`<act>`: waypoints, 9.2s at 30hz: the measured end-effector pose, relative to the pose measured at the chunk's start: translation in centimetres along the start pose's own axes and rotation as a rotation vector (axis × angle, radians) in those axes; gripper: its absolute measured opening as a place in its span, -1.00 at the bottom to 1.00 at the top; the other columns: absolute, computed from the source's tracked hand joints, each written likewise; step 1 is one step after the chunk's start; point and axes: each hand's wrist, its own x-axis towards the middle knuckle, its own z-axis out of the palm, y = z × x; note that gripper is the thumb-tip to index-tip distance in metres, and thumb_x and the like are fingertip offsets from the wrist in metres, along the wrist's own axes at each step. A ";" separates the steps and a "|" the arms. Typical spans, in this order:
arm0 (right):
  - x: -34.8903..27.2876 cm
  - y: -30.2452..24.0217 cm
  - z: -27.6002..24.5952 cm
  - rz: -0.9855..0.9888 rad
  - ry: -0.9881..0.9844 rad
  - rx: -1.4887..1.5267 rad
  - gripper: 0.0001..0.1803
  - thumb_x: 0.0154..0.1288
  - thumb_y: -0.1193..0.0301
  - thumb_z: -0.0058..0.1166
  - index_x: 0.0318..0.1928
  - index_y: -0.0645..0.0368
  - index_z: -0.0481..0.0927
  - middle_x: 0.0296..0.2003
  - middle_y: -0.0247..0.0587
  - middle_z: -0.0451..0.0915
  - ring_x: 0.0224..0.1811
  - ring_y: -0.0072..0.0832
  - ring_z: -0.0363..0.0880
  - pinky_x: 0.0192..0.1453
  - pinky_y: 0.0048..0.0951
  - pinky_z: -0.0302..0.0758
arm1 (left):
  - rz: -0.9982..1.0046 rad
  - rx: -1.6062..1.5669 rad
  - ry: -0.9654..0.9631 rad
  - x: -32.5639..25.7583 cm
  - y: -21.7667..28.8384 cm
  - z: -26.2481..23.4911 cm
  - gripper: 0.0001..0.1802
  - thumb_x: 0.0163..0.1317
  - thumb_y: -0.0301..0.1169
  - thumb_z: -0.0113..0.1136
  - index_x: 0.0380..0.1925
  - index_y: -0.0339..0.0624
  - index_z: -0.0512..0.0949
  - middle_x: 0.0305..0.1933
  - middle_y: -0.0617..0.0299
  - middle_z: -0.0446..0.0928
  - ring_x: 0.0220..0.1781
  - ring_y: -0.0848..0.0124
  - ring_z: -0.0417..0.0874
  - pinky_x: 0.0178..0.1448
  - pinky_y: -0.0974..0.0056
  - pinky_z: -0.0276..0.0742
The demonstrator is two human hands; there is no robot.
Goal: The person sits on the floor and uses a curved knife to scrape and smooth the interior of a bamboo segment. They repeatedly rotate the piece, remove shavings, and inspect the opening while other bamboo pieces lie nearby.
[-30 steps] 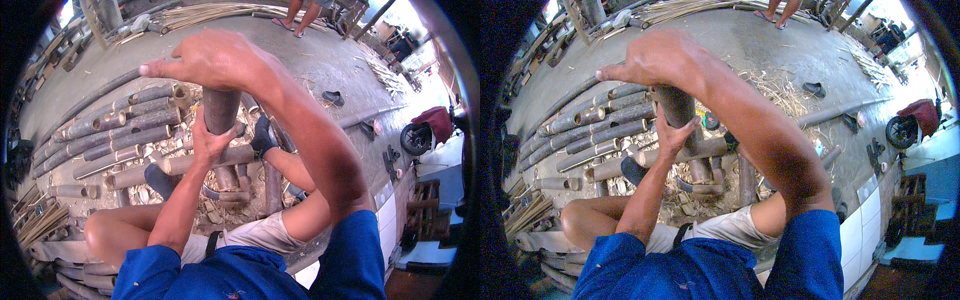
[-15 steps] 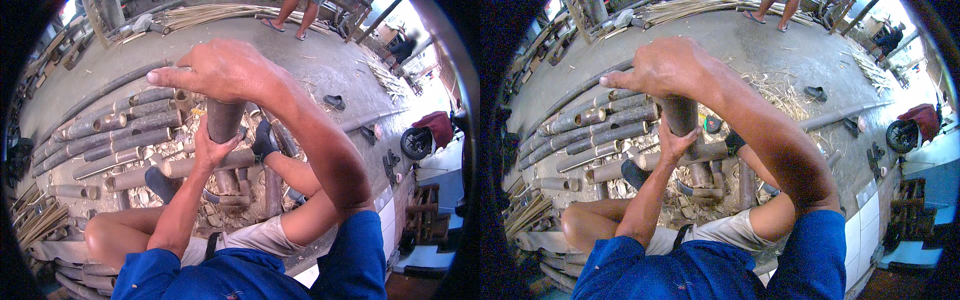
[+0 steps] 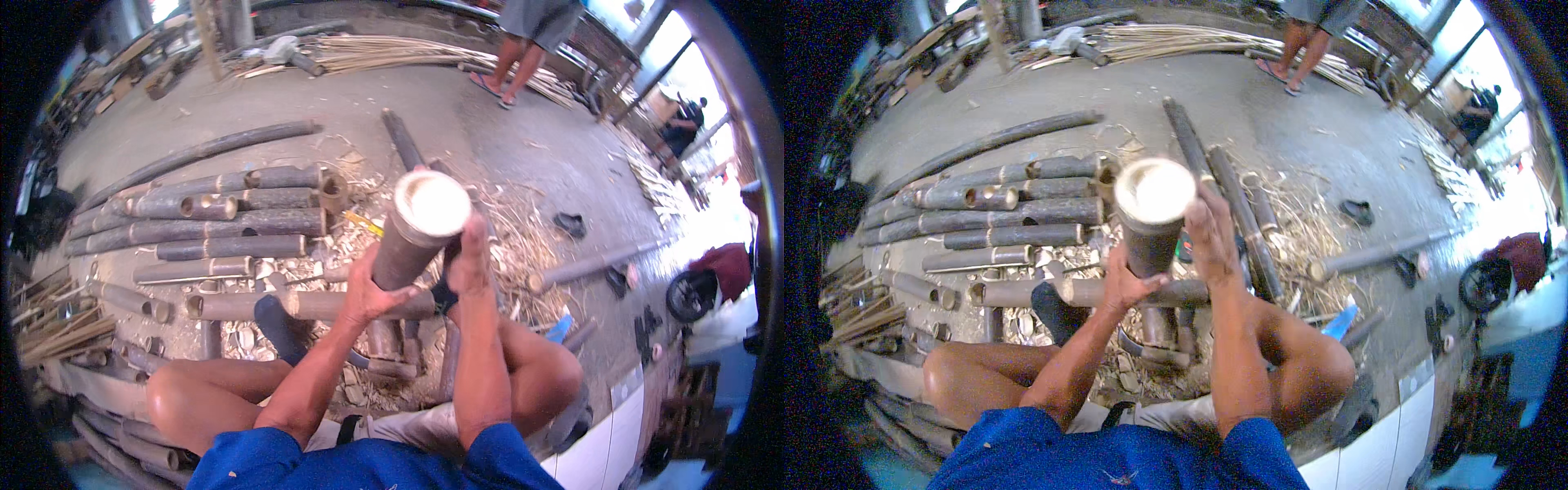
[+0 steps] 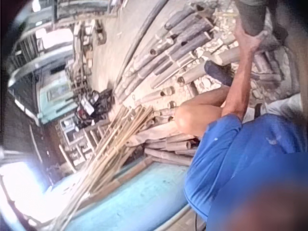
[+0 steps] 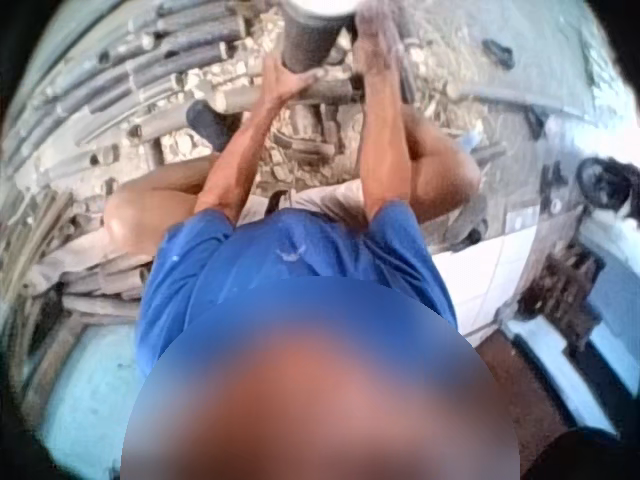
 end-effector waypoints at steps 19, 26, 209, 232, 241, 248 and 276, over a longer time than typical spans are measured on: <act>-1.4 -2.1 4.6 -0.034 0.337 0.407 0.32 0.01 -0.73 -0.24 0.19 0.38 0.39 -0.26 0.08 0.62 -0.28 -0.18 0.62 -0.14 -0.16 0.61 | 0.115 0.029 0.123 -0.7 1.1 2.5 -0.07 -0.30 0.01 0.71 0.09 -0.23 0.56 -0.07 0.01 0.69 -0.02 0.20 0.76 0.12 0.14 0.63; -2.5 0.5 5.5 -0.053 0.207 0.033 0.30 0.01 -0.71 -0.15 0.24 0.34 0.37 -0.20 0.04 0.63 -0.19 -0.25 0.63 -0.08 -0.24 0.59 | 0.132 -0.227 0.192 -0.9 0.5 -0.1 -0.05 -0.31 0.01 0.71 0.09 -0.27 0.56 -0.03 0.05 0.70 0.02 0.28 0.74 0.17 0.15 0.62; -22.9 15.3 13.6 1.214 0.598 0.323 -0.86 0.35 0.40 0.16 -0.17 0.04 0.47 -0.52 -0.34 0.49 -0.57 -0.48 0.51 -0.56 -0.37 0.46 | -0.236 1.024 -0.494 -5.5 -16.7 -5.0 0.01 -0.24 0.45 0.41 0.05 -0.11 0.55 -0.04 0.05 0.70 0.06 0.12 0.69 0.17 -0.01 0.44; 0.6 12.8 -1.2 0.686 -1.253 -0.643 -0.37 0.18 0.03 0.25 0.02 0.37 0.62 -0.27 0.02 0.72 -0.20 -0.21 0.72 -0.12 -0.18 0.64 | -0.213 0.122 -0.306 4.2 -9.6 -2.2 -0.29 0.36 0.23 0.12 -0.07 -0.32 0.64 -0.17 -0.07 0.69 -0.09 0.11 0.70 0.07 0.08 0.56; 5.6 13.7 1.1 0.680 -0.300 -0.238 -0.54 0.30 0.23 0.29 0.12 0.21 0.58 -0.10 -0.20 0.64 -0.10 -0.48 0.62 -0.09 -0.39 0.60 | -0.634 -0.299 0.139 5.9 -9.5 1.9 -0.04 0.47 0.42 -0.37 -0.42 -0.33 0.60 -0.61 0.23 0.48 -0.56 0.44 0.49 -0.44 0.24 0.35; 1.6 25.2 11.7 0.873 -0.548 0.013 -0.55 0.20 0.23 0.37 0.03 0.18 0.59 -0.29 -0.28 0.61 -0.23 -0.52 0.55 -0.12 -0.45 0.52 | -0.950 -0.619 0.834 2.4 -14.3 2.6 -0.12 0.53 0.35 -0.46 -0.14 -0.27 0.58 -0.43 0.27 0.52 -0.45 0.49 0.49 -0.42 0.29 0.37; -4.3 25.0 0.8 0.963 0.332 0.067 -0.52 0.31 0.16 0.32 0.06 0.24 0.55 -0.19 -0.29 0.57 -0.17 -0.50 0.51 -0.09 -0.33 0.50 | -0.889 -0.222 -0.315 2.3 -17.1 5.1 -0.01 0.44 0.46 -0.50 -0.51 -0.29 0.51 -0.62 0.15 0.49 -0.61 0.30 0.51 -0.41 0.13 0.48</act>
